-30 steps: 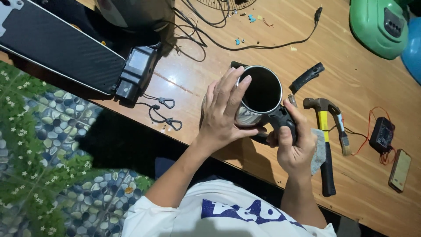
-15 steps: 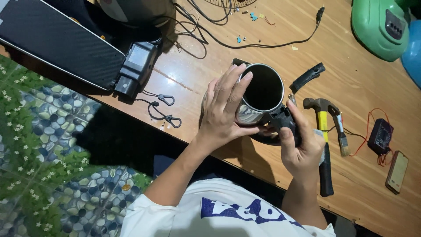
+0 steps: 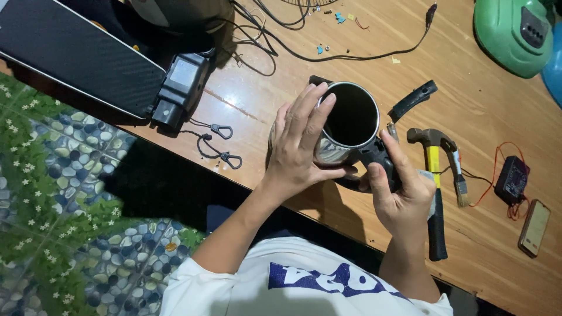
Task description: The person is repairing a metal kettle by attaching a black plastic handle. They align the handle with the kettle's body and press it into place, then rotate the kettle to inspect the attachment.
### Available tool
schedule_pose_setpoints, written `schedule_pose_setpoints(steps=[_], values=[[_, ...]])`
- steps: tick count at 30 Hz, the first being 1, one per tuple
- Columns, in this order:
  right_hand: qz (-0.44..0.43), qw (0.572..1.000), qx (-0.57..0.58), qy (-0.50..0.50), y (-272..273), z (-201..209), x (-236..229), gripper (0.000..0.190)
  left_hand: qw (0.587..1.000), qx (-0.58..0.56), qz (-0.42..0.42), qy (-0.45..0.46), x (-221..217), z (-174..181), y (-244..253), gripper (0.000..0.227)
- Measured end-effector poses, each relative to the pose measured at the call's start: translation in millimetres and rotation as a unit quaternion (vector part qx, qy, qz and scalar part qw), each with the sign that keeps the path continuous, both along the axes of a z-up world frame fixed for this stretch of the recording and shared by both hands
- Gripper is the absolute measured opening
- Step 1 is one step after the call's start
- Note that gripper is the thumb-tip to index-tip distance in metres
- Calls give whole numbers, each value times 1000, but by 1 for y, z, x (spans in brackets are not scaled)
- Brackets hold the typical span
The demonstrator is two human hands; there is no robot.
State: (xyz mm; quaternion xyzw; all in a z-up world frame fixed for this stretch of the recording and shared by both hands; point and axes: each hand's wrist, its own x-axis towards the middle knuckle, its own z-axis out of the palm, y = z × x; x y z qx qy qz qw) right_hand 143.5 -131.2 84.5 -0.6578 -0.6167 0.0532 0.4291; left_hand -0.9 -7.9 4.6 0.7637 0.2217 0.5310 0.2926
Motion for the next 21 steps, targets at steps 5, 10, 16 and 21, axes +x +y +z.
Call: schedule_pose_setpoints(steps=[5,10,16,21], values=[[-4,1000,2,12,3,-3,-3,44,1000,17,14,9,1,-3,2,127],[-11,1000,10,18,5,-10,-1,44,999,30,19,16,1,-5,3,127],[-18,999,23,20,12,-10,-2,41,1000,27,11,8,1,-4,4,130],[-27,999,26,8,12,-16,2,40,1000,27,12,8,0,-4,5,132]])
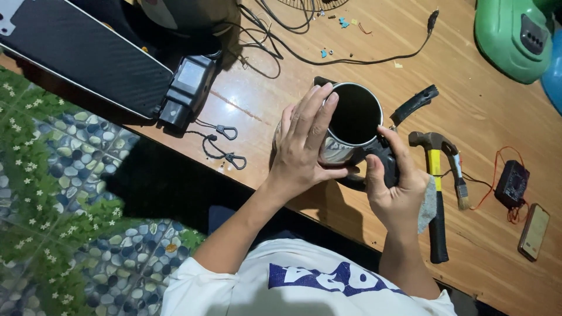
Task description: The person is repairing a metal kettle by attaching a black plastic handle. They align the handle with the kettle's body and press it into place, then rotate the kettle to inspect the attachment.
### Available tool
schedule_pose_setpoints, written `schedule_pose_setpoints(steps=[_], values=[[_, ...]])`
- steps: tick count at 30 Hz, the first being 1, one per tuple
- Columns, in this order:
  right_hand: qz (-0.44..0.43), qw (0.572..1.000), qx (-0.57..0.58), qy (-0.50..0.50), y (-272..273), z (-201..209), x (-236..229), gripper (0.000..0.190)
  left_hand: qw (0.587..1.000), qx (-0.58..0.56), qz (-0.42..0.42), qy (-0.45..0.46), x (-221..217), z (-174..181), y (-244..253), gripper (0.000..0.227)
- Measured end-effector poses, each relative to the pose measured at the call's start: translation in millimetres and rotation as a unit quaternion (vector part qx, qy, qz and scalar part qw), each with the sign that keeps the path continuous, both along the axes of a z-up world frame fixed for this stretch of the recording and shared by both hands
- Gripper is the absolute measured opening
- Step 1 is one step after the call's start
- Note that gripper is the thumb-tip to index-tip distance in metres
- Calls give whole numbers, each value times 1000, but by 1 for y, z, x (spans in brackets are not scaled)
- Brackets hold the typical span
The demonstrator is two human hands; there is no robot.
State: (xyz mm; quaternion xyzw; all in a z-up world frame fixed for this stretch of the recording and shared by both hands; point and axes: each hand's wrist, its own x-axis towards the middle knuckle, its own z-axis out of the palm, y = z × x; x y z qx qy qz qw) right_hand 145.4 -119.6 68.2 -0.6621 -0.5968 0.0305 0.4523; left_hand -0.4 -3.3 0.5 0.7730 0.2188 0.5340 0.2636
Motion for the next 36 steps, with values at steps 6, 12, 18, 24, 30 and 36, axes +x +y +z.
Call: schedule_pose_setpoints(steps=[6,12,18,24,30,36], values=[[-10,1000,15,-4,-1,-5,1,37,1000,7,-8,-12,-1,0,1,129],[-10,1000,20,2,3,6,-3,41,988,135,64,30,1,11,4,94],[-27,997,-66,20,-3,11,-12,31,940,299,45,162,6,74,2,34],[-20,997,-73,24,-7,6,-6,39,943,293,53,148,14,71,2,14],[101,960,-73,252,-22,-16,8,49,932,325,93,132,18,70,4,5],[196,897,-50,393,-30,-37,29,42,927,323,66,177,12,64,0,8]])
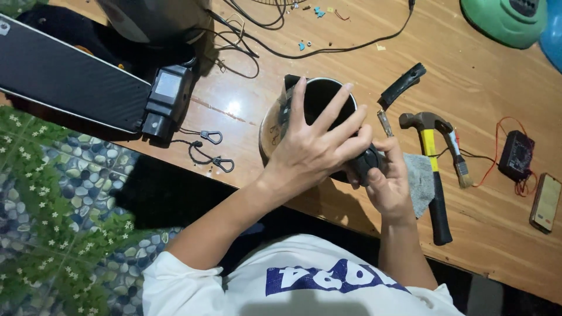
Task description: The person is repairing a metal kettle by attaching a black plastic handle. They align the handle with the kettle's body and press it into place, then rotate the kettle to inspect the attachment.
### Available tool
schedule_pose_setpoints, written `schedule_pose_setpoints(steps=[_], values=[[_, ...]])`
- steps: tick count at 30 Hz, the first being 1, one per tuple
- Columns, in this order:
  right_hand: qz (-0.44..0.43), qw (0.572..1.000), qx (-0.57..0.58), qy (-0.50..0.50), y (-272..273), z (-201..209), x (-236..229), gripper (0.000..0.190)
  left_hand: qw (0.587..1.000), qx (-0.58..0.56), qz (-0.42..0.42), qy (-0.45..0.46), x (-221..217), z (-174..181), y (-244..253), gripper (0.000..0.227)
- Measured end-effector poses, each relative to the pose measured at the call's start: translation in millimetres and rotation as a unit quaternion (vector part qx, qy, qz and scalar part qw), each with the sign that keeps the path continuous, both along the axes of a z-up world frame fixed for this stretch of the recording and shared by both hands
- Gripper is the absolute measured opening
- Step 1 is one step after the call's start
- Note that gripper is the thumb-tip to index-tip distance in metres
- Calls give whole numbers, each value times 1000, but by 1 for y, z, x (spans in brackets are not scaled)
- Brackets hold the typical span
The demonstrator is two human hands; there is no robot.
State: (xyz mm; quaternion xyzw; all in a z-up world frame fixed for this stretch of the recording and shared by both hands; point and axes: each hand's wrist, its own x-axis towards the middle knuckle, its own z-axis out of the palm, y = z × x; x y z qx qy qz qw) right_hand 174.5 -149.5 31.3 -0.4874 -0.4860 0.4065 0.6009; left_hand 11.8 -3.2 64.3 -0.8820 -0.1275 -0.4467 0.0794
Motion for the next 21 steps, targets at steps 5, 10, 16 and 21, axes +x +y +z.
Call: schedule_pose_setpoints(steps=[5,10,16,21], values=[[0,999,18,41,6,-7,4,43,1000,-2,15,5,1,6,1,9],[-14,999,28,31,4,-7,2,41,1000,19,2,-11,2,3,2,10],[2,998,-1,66,3,-12,14,50,999,-21,-8,32,-2,10,-2,19],[5,990,-53,129,5,10,13,56,1000,-17,3,15,0,8,-1,17]])
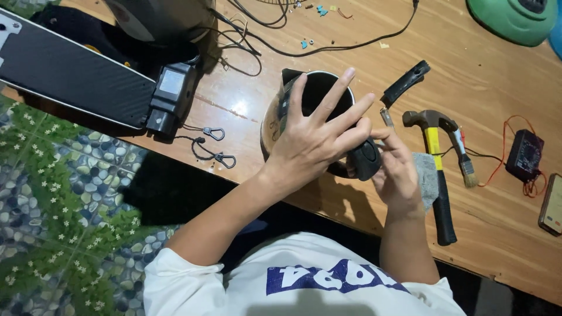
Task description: The person is repairing a metal kettle by attaching a black plastic handle. They align the handle with the kettle's body and press it into place, then rotate the kettle to inspect the attachment.
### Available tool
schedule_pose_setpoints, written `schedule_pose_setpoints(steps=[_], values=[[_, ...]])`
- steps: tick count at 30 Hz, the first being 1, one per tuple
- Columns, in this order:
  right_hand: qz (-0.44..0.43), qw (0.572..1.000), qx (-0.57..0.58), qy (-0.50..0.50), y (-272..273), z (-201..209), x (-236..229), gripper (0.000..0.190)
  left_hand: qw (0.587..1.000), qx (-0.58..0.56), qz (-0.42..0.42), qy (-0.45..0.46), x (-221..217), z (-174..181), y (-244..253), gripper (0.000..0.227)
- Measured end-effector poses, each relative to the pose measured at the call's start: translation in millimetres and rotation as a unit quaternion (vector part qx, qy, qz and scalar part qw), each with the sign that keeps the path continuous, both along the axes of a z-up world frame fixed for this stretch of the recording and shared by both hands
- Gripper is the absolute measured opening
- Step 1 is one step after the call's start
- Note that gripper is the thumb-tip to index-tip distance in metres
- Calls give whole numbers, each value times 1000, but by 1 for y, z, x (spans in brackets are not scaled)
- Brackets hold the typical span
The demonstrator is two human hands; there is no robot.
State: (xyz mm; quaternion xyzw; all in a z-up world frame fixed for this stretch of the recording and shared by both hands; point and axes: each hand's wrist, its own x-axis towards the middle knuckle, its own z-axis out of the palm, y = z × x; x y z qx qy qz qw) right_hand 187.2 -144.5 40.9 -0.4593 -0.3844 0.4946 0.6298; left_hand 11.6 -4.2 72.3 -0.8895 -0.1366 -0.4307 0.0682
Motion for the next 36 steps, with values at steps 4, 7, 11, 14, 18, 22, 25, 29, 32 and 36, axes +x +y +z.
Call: schedule_pose_setpoints(steps=[4,7,11,14,18,22,25,29,32,36], values=[[-48,995,-26,-85,12,21,-12,39,1000,-1,-3,1,-1,4,0,18],[-66,992,-47,-93,16,22,-16,25,1000,-9,-4,-23,-1,5,-1,15],[-88,986,-34,-135,15,18,-16,25,1000,3,7,-14,1,1,-1,15],[-103,976,-37,-187,13,18,-17,26,1000,3,6,-13,1,1,-2,18],[-106,974,-33,-197,14,20,-20,25,1000,3,10,-17,0,3,-2,16],[-50,996,-14,-66,5,8,-14,41,1000,8,21,-18,1,-2,0,12],[27,999,3,-26,-3,-6,-5,51,1000,14,20,-9,0,-4,1,17],[35,998,52,-32,-9,-23,1,55,1000,14,8,-4,0,3,5,17],[12,998,59,-34,-7,-21,-8,54,1000,12,8,-13,-1,9,10,12],[-12,996,69,-52,7,-9,-18,54,999,12,30,-17,-4,15,20,6]])
